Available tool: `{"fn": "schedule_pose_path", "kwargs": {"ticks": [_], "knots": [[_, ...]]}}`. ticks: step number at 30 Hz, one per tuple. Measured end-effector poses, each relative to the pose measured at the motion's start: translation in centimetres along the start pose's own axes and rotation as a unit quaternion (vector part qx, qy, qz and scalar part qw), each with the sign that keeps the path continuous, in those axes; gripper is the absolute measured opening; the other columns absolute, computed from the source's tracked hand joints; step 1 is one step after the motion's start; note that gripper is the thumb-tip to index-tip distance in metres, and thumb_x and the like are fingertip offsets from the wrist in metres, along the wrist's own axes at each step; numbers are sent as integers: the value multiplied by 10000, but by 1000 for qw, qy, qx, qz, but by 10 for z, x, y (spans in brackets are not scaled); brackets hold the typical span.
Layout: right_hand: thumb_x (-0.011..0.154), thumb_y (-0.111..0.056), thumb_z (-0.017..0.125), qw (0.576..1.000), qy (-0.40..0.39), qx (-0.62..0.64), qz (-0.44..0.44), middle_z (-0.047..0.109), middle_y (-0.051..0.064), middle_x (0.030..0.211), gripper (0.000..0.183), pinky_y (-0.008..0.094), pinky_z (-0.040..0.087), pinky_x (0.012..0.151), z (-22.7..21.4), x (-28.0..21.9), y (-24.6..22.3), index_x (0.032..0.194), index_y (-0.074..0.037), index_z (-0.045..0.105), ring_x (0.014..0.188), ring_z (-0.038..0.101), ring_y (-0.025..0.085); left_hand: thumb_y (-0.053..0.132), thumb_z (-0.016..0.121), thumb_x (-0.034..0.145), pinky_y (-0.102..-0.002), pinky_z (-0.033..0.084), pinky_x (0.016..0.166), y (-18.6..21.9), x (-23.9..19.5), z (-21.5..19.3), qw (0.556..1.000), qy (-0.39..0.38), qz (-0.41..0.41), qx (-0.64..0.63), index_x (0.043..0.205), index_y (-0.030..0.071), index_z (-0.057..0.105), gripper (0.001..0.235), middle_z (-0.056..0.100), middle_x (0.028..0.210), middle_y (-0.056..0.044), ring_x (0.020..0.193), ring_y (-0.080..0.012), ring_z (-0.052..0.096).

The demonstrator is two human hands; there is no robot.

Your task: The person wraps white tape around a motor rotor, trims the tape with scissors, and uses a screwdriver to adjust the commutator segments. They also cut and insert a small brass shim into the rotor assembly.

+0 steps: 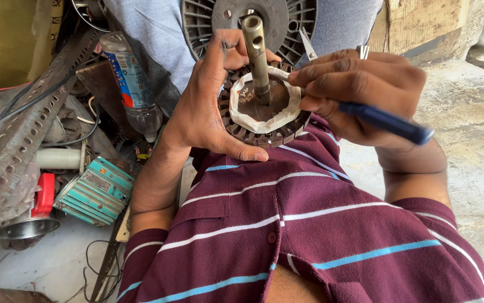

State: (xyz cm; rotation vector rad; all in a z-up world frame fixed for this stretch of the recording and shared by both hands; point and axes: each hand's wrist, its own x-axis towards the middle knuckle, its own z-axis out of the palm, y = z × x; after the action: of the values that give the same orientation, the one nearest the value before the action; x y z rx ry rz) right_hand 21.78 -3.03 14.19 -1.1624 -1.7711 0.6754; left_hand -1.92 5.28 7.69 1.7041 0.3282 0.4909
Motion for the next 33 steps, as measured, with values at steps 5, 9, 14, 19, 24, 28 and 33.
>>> {"fn": "schedule_pose_path", "kwargs": {"ticks": [5, 9, 14, 19, 24, 28, 33], "knots": [[908, -132, 769, 1000, -24, -11, 1, 748, 156, 893, 166, 358, 636, 732, -1, -7, 2, 897, -33, 636, 863, 775, 303, 579, 1018, 644, -370, 556, 1082, 1, 0, 1, 999, 16, -29, -5, 1360, 18, 253, 1188, 606, 1186, -169, 1161, -269, 704], [908, -114, 789, 995, -68, -67, -28, 764, 154, 902, 175, 350, 638, 708, 0, -6, 1, 882, -19, 644, 854, 782, 302, 570, 1054, 692, -339, 570, 1063, 3, -2, 4, 999, 9, -24, 35, 1356, 39, 260, 1164, 645, 1151, -139, 1118, -252, 724], [875, -118, 716, 980, -100, -136, -105, 748, 169, 824, 131, 376, 651, 703, 1, -11, 3, 859, -7, 649, 790, 776, 305, 605, 1025, 693, -387, 547, 1091, 3, -3, 8, 997, 36, -13, 68, 1378, -5, 201, 1234, 576, 1197, -170, 1169, -297, 675], [1110, -142, 626, 998, 33, -54, -22, 764, 142, 996, 170, 278, 559, 658, 9, -38, 14, 986, -33, 585, 890, 792, 234, 606, 1042, 738, -386, 571, 1100, 3, -5, 12, 996, 45, -23, 79, 1362, 22, 254, 1163, 555, 1243, -135, 1184, -265, 669], [1013, -107, 655, 997, 4, -57, -42, 770, 180, 852, 176, 265, 560, 523, 12, -41, 24, 870, -26, 594, 765, 805, 273, 602, 1066, 685, -416, 551, 1125, 3, -6, 15, 992, 58, -14, 108, 1327, 19, 308, 1152, 538, 1226, -142, 1173, -290, 642], [997, -94, 692, 988, -45, -139, -42, 757, 140, 890, 183, 324, 607, 631, 16, -20, 2, 858, -53, 580, 837, 770, 270, 586, 1068, 676, -424, 540, 1115, 6, -6, 16, 991, 67, -15, 116, 1318, 16, 324, 1135, 532, 1226, -143, 1172, -299, 628], [902, -90, 741, 955, -151, -212, -144, 749, 157, 845, 211, 367, 651, 703, 10, 3, -11, 792, -32, 571, 806, 760, 284, 614, 1065, 677, -443, 515, 1049, 8, -6, 16, 987, 73, -26, 142, 1310, 30, 328, 1134, 529, 1199, -122, 1121, -294, 628]]}}
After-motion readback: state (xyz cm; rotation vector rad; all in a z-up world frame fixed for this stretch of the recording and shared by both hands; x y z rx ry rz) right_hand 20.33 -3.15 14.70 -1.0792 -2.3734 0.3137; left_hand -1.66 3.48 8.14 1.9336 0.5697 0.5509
